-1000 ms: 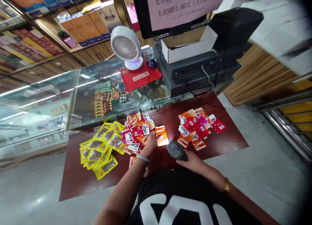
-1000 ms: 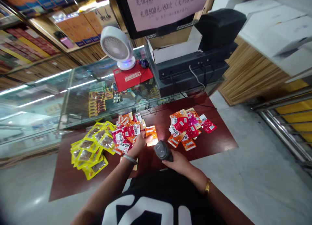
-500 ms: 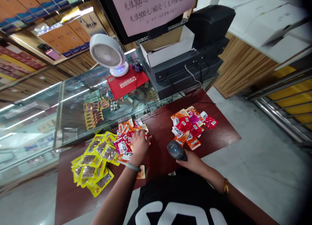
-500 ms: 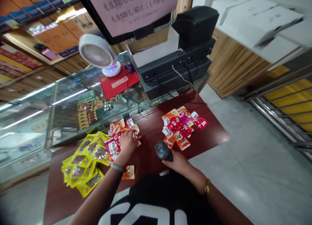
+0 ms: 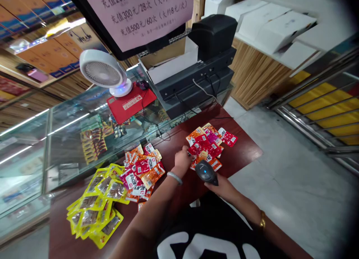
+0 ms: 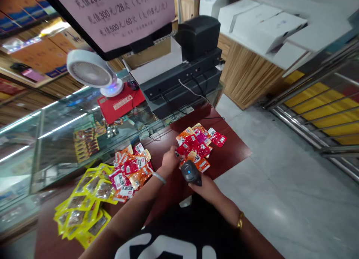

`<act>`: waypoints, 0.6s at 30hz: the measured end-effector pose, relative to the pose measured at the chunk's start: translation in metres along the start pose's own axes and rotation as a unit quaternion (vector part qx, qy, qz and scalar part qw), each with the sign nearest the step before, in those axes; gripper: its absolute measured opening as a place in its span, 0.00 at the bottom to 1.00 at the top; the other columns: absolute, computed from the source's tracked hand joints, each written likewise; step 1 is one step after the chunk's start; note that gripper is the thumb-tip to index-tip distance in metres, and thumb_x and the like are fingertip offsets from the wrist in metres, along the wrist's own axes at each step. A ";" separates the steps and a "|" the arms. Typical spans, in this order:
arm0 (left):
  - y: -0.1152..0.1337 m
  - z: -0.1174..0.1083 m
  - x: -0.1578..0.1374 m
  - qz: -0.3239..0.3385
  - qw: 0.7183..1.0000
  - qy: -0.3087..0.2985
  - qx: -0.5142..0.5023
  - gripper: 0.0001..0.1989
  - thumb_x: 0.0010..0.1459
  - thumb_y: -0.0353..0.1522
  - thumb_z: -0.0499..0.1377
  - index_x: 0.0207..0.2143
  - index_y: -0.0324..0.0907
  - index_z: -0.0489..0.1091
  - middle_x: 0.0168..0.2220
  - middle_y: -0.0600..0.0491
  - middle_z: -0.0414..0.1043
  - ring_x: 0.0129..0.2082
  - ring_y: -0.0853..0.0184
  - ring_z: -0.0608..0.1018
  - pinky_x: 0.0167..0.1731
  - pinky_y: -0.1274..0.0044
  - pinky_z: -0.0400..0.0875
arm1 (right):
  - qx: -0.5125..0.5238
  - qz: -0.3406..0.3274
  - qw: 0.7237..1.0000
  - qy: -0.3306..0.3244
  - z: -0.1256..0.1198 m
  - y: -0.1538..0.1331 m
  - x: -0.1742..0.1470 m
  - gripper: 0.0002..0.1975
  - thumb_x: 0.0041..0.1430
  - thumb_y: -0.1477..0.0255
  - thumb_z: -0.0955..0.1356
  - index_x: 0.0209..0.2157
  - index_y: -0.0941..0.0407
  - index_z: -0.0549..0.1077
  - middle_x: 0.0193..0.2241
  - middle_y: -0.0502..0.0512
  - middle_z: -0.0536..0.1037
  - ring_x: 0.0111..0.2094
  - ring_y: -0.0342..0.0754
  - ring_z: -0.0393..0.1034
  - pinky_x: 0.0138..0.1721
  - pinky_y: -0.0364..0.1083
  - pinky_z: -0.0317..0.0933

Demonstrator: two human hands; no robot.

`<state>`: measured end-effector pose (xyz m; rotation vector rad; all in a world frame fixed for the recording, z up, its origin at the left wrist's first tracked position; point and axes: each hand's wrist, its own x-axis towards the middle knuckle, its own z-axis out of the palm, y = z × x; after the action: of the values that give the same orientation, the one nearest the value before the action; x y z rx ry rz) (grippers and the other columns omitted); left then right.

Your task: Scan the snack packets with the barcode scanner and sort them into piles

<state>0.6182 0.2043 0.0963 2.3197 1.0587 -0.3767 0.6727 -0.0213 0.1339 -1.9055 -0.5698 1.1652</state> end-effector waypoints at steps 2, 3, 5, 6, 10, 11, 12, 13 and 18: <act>-0.020 0.000 -0.013 -0.011 0.998 -0.012 -0.061 0.23 0.56 0.40 0.67 0.51 0.44 0.66 0.42 0.48 0.80 0.42 0.59 0.81 0.41 0.73 0.66 | 0.006 -0.007 1.000 0.002 0.001 -0.004 0.002 0.25 0.53 0.60 0.73 0.51 0.55 0.75 0.46 0.61 0.84 0.48 0.62 0.79 0.51 0.59 0.71; -0.029 0.001 -0.020 -0.019 0.996 -0.013 -0.088 0.23 0.55 0.40 0.68 0.50 0.45 0.66 0.41 0.49 0.80 0.42 0.60 0.81 0.39 0.74 0.66 | 0.009 -0.011 1.000 0.002 0.002 -0.006 0.003 0.25 0.53 0.61 0.73 0.52 0.55 0.74 0.47 0.61 0.84 0.49 0.62 0.79 0.52 0.59 0.70; -0.045 0.003 -0.036 -0.037 0.991 -0.010 -0.126 0.23 0.53 0.39 0.69 0.49 0.44 0.66 0.40 0.50 0.80 0.41 0.61 0.81 0.38 0.75 0.67 | 0.013 -0.022 1.000 -0.003 0.004 -0.012 0.006 0.25 0.53 0.61 0.73 0.52 0.54 0.74 0.48 0.61 0.84 0.50 0.62 0.78 0.54 0.59 0.69; -0.051 0.003 -0.043 -0.044 0.990 -0.007 -0.137 0.23 0.53 0.39 0.69 0.48 0.44 0.66 0.40 0.50 0.79 0.40 0.61 0.81 0.38 0.75 0.67 | 0.014 -0.028 0.999 -0.008 0.005 -0.015 0.007 0.25 0.53 0.61 0.73 0.52 0.54 0.74 0.48 0.61 0.83 0.50 0.62 0.78 0.54 0.59 0.68; -0.065 0.005 -0.065 -0.049 0.988 0.012 -0.145 0.24 0.53 0.38 0.69 0.47 0.41 0.65 0.39 0.50 0.78 0.39 0.62 0.80 0.36 0.75 0.67 | 0.012 -0.050 0.998 -0.042 0.010 -0.025 0.011 0.23 0.54 0.61 0.73 0.50 0.56 0.76 0.47 0.62 0.84 0.50 0.63 0.78 0.53 0.59 0.69; -0.067 0.005 -0.068 -0.053 0.988 0.015 -0.145 0.23 0.53 0.38 0.69 0.47 0.41 0.65 0.39 0.50 0.78 0.39 0.62 0.80 0.36 0.76 0.67 | 0.011 -0.054 0.997 -0.052 0.012 -0.027 0.012 0.23 0.54 0.62 0.73 0.50 0.56 0.75 0.48 0.62 0.83 0.50 0.63 0.78 0.53 0.59 0.69; -0.069 0.004 -0.072 -0.060 0.987 0.017 -0.149 0.23 0.53 0.37 0.69 0.47 0.41 0.65 0.39 0.51 0.78 0.39 0.62 0.80 0.36 0.76 0.67 | 0.009 -0.058 0.996 -0.060 0.014 -0.027 0.012 0.24 0.55 0.62 0.73 0.51 0.56 0.75 0.48 0.63 0.83 0.50 0.63 0.78 0.54 0.59 0.69; -0.072 0.002 -0.075 -0.067 0.986 0.018 -0.153 0.21 0.54 0.37 0.68 0.47 0.42 0.65 0.39 0.51 0.78 0.39 0.63 0.80 0.37 0.76 0.67 | 0.008 -0.062 0.996 -0.068 0.015 -0.028 0.012 0.25 0.55 0.62 0.73 0.52 0.57 0.75 0.49 0.63 0.83 0.51 0.62 0.77 0.54 0.59 0.68; -0.108 -0.018 -0.102 -0.118 0.989 0.034 -0.079 0.19 0.57 0.40 0.65 0.48 0.44 0.66 0.39 0.51 0.78 0.41 0.59 0.80 0.41 0.72 0.69 | -0.007 -0.059 0.994 -0.089 0.022 -0.026 0.012 0.25 0.53 0.64 0.75 0.52 0.56 0.76 0.48 0.63 0.84 0.51 0.63 0.77 0.55 0.60 0.67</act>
<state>0.4700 0.2112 0.1181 2.0870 1.3524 -0.2936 0.6596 0.0110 0.1435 -1.7648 -0.7781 1.2640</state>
